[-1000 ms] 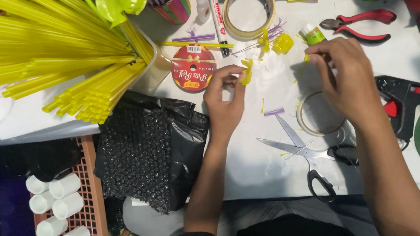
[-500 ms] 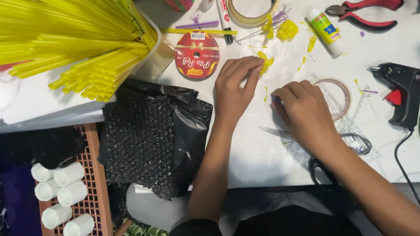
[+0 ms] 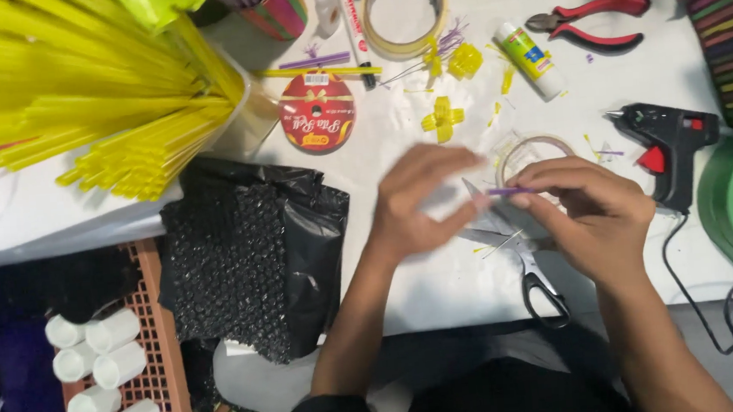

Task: Assembling decorative items using plastic straws, a hot glue gun, and scissors.

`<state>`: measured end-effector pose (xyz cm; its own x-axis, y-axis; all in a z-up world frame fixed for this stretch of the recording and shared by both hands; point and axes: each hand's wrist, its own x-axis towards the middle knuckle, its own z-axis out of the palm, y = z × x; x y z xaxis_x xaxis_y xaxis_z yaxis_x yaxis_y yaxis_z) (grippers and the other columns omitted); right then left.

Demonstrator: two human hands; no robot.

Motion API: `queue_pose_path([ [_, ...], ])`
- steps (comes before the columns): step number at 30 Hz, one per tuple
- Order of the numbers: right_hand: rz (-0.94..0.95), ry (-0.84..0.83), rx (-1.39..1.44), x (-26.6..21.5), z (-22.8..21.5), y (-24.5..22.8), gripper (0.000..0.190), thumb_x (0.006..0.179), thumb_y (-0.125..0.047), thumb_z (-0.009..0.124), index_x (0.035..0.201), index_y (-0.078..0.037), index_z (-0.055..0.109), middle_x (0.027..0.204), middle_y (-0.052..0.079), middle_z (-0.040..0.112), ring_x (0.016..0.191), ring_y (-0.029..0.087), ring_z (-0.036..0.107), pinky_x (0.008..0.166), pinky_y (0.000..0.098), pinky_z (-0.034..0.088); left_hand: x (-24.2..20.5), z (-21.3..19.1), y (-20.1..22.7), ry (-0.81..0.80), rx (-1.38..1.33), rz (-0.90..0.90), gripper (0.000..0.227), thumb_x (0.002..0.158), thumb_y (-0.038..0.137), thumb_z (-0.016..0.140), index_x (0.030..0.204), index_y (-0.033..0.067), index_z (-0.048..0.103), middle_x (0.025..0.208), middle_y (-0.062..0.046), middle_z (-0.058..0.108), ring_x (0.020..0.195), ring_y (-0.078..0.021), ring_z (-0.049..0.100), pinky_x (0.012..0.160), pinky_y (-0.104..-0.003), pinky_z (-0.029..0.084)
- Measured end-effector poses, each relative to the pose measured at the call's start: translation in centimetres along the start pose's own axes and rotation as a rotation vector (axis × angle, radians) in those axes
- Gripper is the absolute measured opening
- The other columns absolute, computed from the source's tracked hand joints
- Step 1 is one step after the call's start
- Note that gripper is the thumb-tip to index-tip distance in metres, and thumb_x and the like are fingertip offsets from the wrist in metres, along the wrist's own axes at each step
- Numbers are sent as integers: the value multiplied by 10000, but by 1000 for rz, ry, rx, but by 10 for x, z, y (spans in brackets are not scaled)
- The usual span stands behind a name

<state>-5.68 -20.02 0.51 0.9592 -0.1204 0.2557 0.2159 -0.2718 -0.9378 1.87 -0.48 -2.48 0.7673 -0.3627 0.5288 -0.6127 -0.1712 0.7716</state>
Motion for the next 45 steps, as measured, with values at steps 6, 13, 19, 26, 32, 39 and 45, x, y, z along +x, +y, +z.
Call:
queue_pose_path([
  [6,-156,58,-153,-1,-3,0,174,864,112,822,957,98,675,939,245,710,885,306,715,885,351,591,-9,23,6,-40,-70,187,256,967,1,813,1192,27,693,1148,-89,753,956,-244,764,860,-363,584],
  [13,-95,-14,-59,-10,-8,6,204,819,50,822,980,68,697,939,224,692,847,257,676,797,295,552,-21,30,1,-74,-343,78,220,987,1,757,1195,44,697,1131,-110,760,979,-275,784,908,-367,641],
  [19,-107,-4,-61,-13,-9,4,239,776,37,864,957,40,707,913,203,678,783,228,668,773,285,538,-22,28,3,-121,-510,7,209,985,29,752,1186,45,698,1122,-116,759,990,-268,785,906,-357,646],
  [26,-167,3,-71,-10,-7,-7,226,771,22,854,925,64,693,866,209,663,740,241,646,743,310,517,-22,27,5,-131,-551,-18,199,988,40,750,1181,60,708,1136,-110,761,995,-268,787,907,-338,635],
  [32,-219,-61,-205,-2,-14,-27,173,806,23,830,890,75,688,829,194,664,734,265,653,716,314,527,-22,27,6,-173,-555,-19,205,979,48,760,1179,51,717,1132,-109,764,991,-264,788,907,-341,637],
  [39,-15,-115,-5,-5,-18,-2,106,963,-25,672,1022,59,696,960,184,693,882,233,664,833,293,538,-11,16,38,-118,-507,-232,167,968,66,765,1132,77,731,1062,-88,779,961,-162,766,890,-265,605],
  [45,78,-96,-2,-3,-18,-4,112,990,62,657,1101,67,651,1040,192,681,975,248,663,882,307,556,-11,28,49,-16,-591,-467,141,976,53,725,1115,28,731,1056,-99,770,854,-159,773,832,-228,645],
])
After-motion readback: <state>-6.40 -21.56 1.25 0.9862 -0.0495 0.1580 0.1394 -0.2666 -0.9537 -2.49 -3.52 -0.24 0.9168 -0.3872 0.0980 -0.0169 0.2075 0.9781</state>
